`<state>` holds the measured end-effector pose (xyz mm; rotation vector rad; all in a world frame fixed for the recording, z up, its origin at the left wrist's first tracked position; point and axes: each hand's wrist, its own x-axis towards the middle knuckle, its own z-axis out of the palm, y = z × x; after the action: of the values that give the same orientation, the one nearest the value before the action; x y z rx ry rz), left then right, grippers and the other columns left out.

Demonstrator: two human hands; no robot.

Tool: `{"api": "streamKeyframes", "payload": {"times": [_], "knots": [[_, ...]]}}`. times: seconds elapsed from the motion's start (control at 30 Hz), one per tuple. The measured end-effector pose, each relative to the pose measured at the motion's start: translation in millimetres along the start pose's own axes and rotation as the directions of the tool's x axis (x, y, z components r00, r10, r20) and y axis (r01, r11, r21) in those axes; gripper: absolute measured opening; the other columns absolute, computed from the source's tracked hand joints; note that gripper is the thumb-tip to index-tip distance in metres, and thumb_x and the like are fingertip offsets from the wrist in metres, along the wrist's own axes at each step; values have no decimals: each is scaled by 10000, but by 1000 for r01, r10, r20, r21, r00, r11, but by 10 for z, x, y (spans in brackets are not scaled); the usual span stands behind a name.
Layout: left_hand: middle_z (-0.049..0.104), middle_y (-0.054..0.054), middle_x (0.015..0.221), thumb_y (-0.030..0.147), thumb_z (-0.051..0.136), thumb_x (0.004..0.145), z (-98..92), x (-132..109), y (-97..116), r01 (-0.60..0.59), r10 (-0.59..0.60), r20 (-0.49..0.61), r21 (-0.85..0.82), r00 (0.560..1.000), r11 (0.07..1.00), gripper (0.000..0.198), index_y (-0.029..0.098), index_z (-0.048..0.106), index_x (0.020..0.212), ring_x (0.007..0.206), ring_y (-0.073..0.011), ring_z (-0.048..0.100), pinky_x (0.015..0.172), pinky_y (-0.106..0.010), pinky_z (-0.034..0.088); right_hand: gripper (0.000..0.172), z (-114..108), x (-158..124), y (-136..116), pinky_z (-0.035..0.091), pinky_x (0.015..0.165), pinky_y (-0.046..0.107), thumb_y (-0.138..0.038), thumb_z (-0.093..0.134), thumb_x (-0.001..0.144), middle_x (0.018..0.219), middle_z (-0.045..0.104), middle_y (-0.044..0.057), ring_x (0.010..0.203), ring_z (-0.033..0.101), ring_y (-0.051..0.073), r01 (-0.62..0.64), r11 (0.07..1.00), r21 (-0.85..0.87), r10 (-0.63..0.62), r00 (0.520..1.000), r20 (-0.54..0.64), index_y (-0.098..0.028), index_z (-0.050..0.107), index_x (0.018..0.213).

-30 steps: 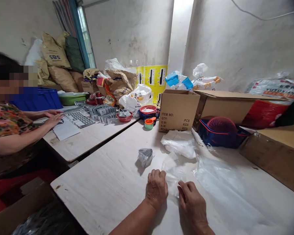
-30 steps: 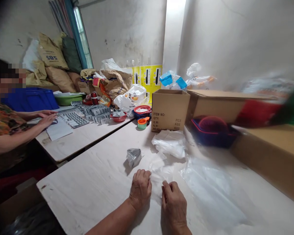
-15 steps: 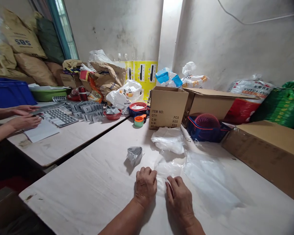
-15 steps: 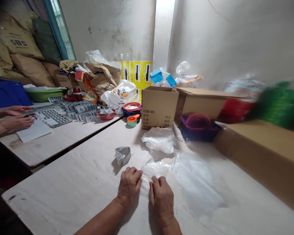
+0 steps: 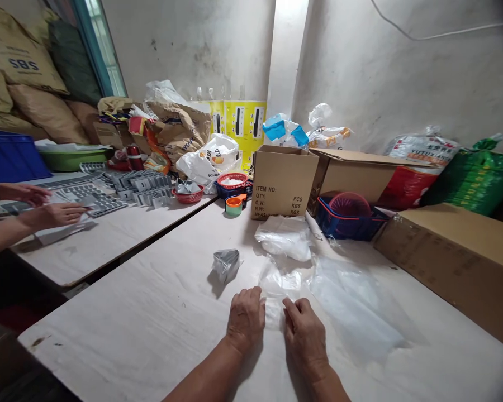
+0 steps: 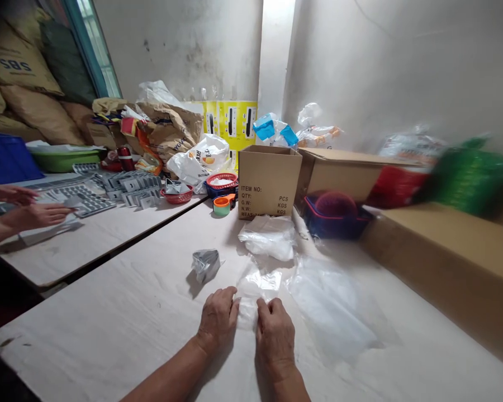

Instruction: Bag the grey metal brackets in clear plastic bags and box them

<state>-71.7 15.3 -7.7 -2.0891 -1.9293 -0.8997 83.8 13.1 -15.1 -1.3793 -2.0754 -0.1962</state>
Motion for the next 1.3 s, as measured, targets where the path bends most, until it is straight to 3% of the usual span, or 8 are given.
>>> {"api": "streamKeyframes", "payload": {"times": [0.2,0.4,0.67,1.1,1.2,1.3], "knots": [[590,-32,705,163,441,822,-42,15,14,-2,2,26,4,1000,1000,140,189,548,736,706,-198,516,664,-324,314,273,-28,12,-24,336,529,211,-153,409,834,763,489,27,613,507,130,-29,999,30,28,999,22,-193,610,1014],[590,-33,697,149,431,814,-9,16,-12,-3,3,36,17,999,1000,144,189,545,737,703,-198,524,655,-319,310,305,-36,17,-31,337,541,209,-107,427,796,783,490,32,632,510,133,-34,999,29,32,997,67,-196,609,1025],[576,-35,693,85,428,766,-34,37,-22,15,-16,21,48,1000,999,157,188,529,705,712,-197,515,659,-313,311,440,-32,20,-21,317,505,190,-11,368,712,757,480,27,604,482,116,-1,1000,0,1,999,-36,-201,621,1018],[573,-43,793,105,444,784,-75,-17,5,110,-113,50,49,992,993,121,187,533,793,783,-213,492,727,-346,344,353,91,-80,93,393,479,220,-175,398,830,822,530,25,584,549,133,28,999,-39,-26,998,58,-239,569,1132],[578,-57,801,193,521,771,-87,-75,25,102,-106,72,52,992,993,61,182,548,824,789,-229,503,738,-376,366,337,155,-127,142,396,447,228,-217,391,854,815,549,26,554,561,136,34,998,-50,-32,998,47,-234,554,1149],[577,-110,946,381,577,754,-259,-86,24,-19,19,-27,8,999,1000,357,155,535,1028,902,-272,500,824,-439,371,313,251,-192,233,396,417,233,-283,408,865,804,570,28,536,579,142,36,999,-3,-36,999,21,-244,558,1136]]}}
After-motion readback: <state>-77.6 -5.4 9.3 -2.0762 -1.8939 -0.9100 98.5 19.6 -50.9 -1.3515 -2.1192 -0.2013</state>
